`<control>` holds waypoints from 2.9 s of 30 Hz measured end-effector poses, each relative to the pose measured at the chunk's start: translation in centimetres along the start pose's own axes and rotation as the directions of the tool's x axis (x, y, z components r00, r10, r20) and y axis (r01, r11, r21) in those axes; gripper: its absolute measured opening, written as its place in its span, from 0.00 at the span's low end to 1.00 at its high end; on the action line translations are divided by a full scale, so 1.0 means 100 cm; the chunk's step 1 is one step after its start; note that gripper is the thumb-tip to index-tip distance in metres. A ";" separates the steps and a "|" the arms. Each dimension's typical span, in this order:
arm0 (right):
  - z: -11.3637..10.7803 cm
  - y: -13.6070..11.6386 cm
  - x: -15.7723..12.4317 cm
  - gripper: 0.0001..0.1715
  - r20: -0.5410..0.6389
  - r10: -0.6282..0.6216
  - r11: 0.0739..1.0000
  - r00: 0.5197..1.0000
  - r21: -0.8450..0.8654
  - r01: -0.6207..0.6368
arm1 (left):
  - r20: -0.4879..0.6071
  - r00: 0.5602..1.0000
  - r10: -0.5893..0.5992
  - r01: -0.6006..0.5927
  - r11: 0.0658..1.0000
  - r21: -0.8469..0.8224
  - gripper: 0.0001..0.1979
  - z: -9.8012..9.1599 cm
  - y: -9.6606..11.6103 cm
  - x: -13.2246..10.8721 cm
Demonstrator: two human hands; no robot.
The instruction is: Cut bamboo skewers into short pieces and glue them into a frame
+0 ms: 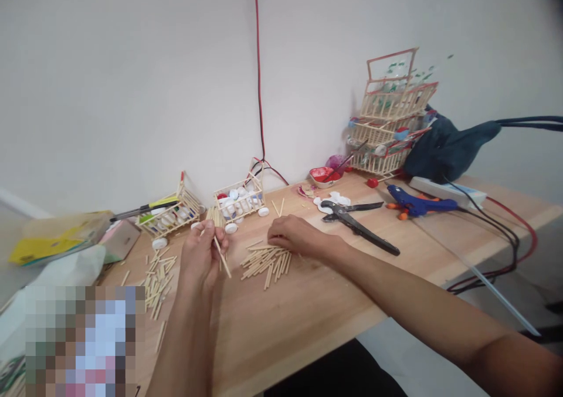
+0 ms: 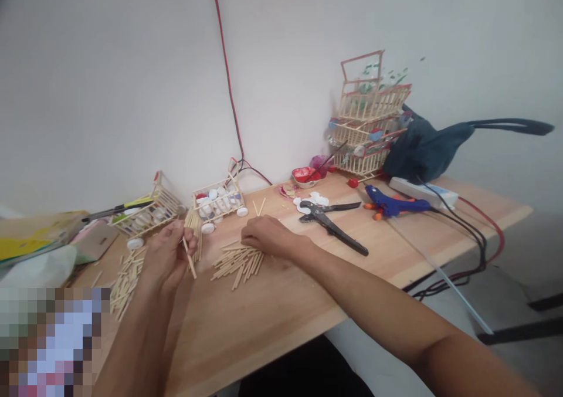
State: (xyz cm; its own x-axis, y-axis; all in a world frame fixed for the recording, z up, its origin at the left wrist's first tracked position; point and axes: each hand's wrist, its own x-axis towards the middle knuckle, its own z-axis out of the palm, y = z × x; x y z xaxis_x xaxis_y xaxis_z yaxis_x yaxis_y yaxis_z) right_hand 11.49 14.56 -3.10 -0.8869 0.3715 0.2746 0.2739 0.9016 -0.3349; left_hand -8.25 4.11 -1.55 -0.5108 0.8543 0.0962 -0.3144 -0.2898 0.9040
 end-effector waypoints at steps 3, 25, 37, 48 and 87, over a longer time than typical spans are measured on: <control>0.006 0.004 0.001 0.12 -0.067 0.002 1.000 0.998 0.021 -0.001 | -0.002 0.999 -0.052 0.052 0.999 -0.004 0.19 -0.002 -0.001 0.000; 0.009 -0.039 0.060 0.14 0.234 0.212 0.911 0.949 -0.398 -0.105 | -0.002 0.993 -0.122 0.121 0.983 0.137 0.22 0.003 -0.017 -0.001; 0.017 -0.032 0.061 0.14 0.247 0.224 0.921 0.943 -0.371 -0.121 | 0.001 0.994 -0.107 0.104 0.972 0.211 0.21 0.002 -0.019 -0.001; 0.008 -0.038 0.052 0.12 0.268 0.257 0.949 0.929 -0.250 -0.190 | -0.009 0.993 -0.114 0.114 0.975 0.193 0.21 0.000 -0.019 0.001; 0.000 -0.027 0.013 0.12 -0.247 0.186 0.980 0.951 0.119 -0.161 | 0.090 0.980 -0.177 0.128 0.910 0.394 0.19 0.029 -0.018 -0.016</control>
State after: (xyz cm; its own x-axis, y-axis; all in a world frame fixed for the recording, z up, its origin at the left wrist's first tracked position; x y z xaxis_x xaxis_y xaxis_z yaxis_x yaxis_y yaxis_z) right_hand 9.58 12.58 -1.82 -0.7003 0.5760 0.4216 0.3671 0.7971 -0.4794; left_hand -4.54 4.52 -2.10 -0.3732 0.9273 -0.0279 -0.0360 0.0156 0.9992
